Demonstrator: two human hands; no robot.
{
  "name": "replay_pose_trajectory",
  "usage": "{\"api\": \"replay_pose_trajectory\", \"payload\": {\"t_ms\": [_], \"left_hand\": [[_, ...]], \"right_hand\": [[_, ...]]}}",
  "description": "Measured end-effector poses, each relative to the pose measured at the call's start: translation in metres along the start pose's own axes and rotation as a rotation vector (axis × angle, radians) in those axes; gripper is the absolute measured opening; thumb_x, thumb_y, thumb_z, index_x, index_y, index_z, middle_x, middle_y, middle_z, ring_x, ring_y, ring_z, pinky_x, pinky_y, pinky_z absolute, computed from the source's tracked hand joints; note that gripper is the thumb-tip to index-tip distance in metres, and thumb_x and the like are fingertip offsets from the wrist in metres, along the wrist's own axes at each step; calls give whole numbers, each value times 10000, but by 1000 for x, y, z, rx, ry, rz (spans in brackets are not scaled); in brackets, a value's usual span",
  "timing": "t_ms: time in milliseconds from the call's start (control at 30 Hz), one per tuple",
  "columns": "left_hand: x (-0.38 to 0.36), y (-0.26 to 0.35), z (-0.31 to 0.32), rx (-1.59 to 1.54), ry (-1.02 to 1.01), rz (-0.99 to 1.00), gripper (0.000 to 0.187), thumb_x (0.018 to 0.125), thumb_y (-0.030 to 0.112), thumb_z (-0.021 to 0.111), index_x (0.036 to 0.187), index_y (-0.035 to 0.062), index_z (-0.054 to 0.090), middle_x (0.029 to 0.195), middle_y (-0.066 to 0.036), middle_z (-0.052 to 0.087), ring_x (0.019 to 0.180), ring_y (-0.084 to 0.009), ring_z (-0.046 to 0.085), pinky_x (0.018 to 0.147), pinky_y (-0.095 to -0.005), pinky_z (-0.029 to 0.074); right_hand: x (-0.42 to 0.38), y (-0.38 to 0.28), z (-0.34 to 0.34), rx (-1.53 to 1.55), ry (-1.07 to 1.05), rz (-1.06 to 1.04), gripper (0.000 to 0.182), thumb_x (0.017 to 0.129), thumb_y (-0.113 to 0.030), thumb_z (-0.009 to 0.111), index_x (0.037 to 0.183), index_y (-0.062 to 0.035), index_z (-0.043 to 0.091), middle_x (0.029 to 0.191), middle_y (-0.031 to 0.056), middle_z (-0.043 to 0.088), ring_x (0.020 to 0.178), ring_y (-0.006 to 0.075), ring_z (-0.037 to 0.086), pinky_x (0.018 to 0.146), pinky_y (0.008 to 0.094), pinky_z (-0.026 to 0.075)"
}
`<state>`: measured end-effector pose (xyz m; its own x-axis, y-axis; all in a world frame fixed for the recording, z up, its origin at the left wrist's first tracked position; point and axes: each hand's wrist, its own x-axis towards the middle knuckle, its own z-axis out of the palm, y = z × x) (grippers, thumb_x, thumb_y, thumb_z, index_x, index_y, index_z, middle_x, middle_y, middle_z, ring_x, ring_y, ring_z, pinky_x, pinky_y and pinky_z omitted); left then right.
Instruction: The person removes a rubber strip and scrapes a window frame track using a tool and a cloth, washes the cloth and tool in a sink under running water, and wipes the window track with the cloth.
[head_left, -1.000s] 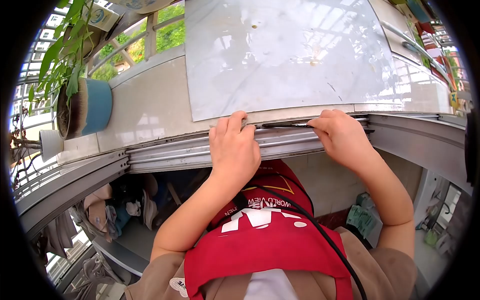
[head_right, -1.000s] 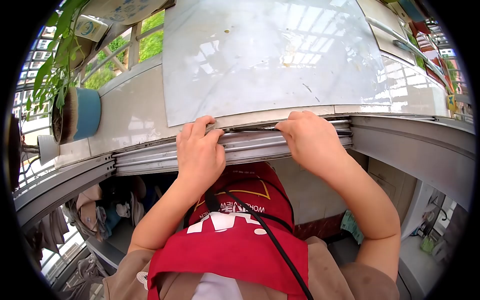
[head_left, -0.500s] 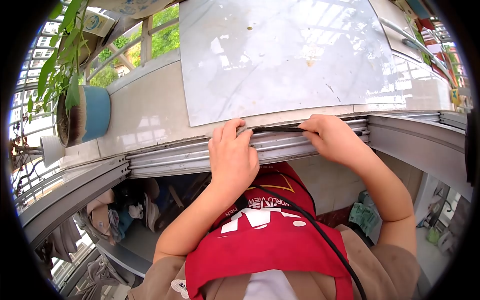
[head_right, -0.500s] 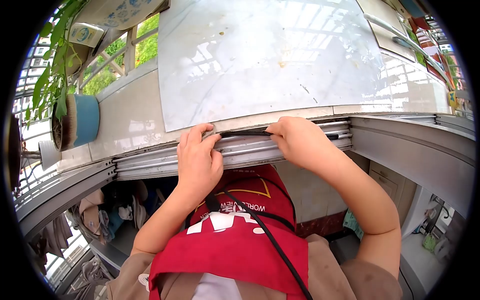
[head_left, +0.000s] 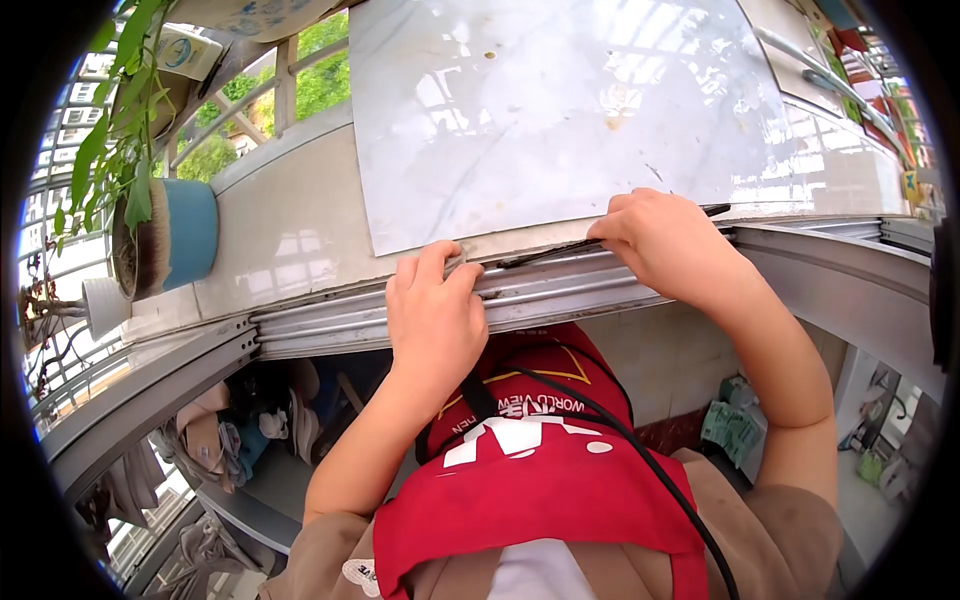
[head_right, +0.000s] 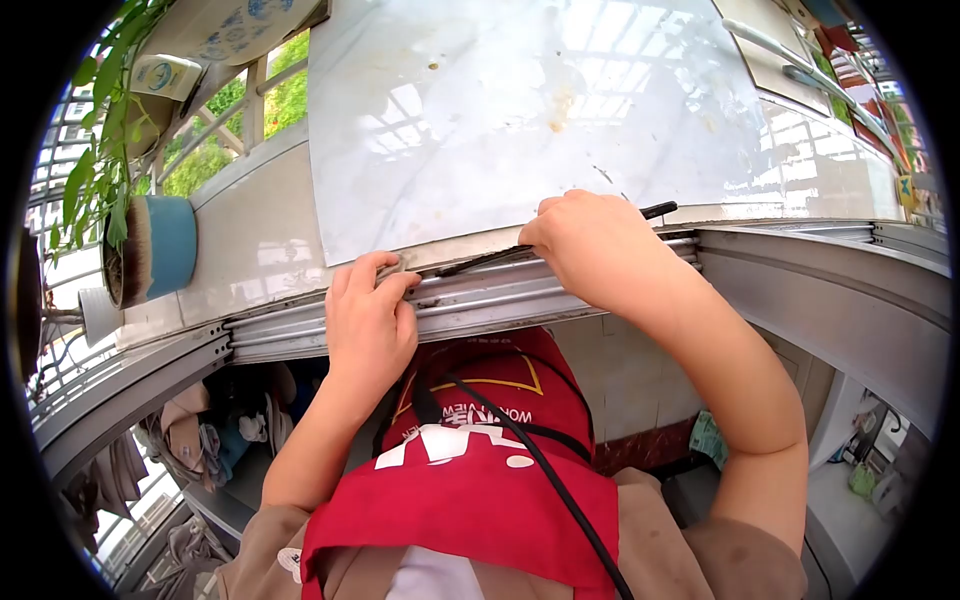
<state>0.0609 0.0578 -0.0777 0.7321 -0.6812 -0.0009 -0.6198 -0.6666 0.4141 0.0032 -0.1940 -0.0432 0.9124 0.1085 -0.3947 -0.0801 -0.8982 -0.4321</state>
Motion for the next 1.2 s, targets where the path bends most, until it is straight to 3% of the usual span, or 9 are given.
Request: {"api": "replay_pose_trajectory", "payload": {"t_ms": [133, 333, 667, 733, 867, 933, 1033, 1133, 1200], "left_hand": [[-2, 4, 4, 22, 1, 25, 285, 688, -34, 602, 948, 33, 697, 1138, -104, 580, 990, -310, 531, 826, -409, 429], [-4, 10, 9, 1, 23, -5, 292, 685, -30, 610, 965, 0, 689, 1142, -98, 582, 965, -300, 531, 813, -404, 430], [-9, 0, 4, -104, 103, -38, 282, 686, -65, 556, 915, 32, 689, 1085, -85, 615, 950, -297, 531, 820, -385, 430], [-12, -7, -1, -139, 162, -101, 251, 698, -96, 524, 855, 33, 671, 1055, -96, 622, 916, -294, 525, 804, -364, 436], [-19, -19, -1, -149, 247, -107, 225, 692, -71, 537, 842, 37, 665, 1041, -87, 614, 872, -288, 530, 769, -390, 435], [-21, -20, 0, -156, 270, -112, 225, 693, -69, 538, 842, 42, 665, 1042, -85, 612, 874, -288, 531, 770, -390, 435], [-22, -17, 0, -159, 296, -139, 221, 699, -54, 555, 849, 54, 676, 1046, -80, 608, 886, -288, 537, 772, -393, 437], [-20, -16, -2, -149, 263, -125, 176, 735, 10, 614, 889, 53, 687, 1054, -80, 605, 897, -291, 547, 781, -388, 448], [-20, -17, -8, -202, 275, -119, 166, 770, 54, 637, 929, 46, 684, 1056, -88, 602, 908, -291, 559, 781, -385, 458]], "right_hand": [[0, -2, 10, 38, 82, -63, 161, 809, -57, 562, 884, -61, 705, 804, 142, 638, 845, 337, 613, 723, 432, 503], [-25, -11, 33, -143, 338, -183, 300, 784, -1, 594, 1065, -58, 684, 854, 55, 595, 796, 257, 554, 730, 388, 462], [-17, -1, 41, 58, 208, -141, 302, 735, -26, 621, 1027, -71, 687, 899, 48, 604, 864, 238, 567, 746, 358, 451], [-20, -12, 41, -221, 362, -206, 277, 706, -52, 624, 974, -62, 692, 868, 48, 591, 843, 234, 567, 715, 358, 454], [-17, -12, 53, -299, 533, -296, 320, 679, -73, 625, 990, -55, 698, 875, 42, 589, 805, 228, 562, 681, 342, 444], [-21, -2, 52, -229, 837, -413, 411, 667, -88, 630, 1069, -41, 697, 875, 45, 595, 780, 218, 554, 673, 323, 430], [-27, -7, 39, -27, 1107, -220, 377, 744, 46, 628, 1111, -16, 690, 853, 69, 618, 770, 221, 559, 682, 330, 445], [-34, -15, 41, 169, 752, -83, 334, 812, 76, 596, 1125, -10, 674, 887, 102, 630, 790, 246, 577, 708, 338, 465], [-31, -27, 43, 321, 688, -69, 318, 830, 62, 589, 1130, -10, 668, 904, 118, 629, 811, 259, 585, 725, 338, 472]]}}
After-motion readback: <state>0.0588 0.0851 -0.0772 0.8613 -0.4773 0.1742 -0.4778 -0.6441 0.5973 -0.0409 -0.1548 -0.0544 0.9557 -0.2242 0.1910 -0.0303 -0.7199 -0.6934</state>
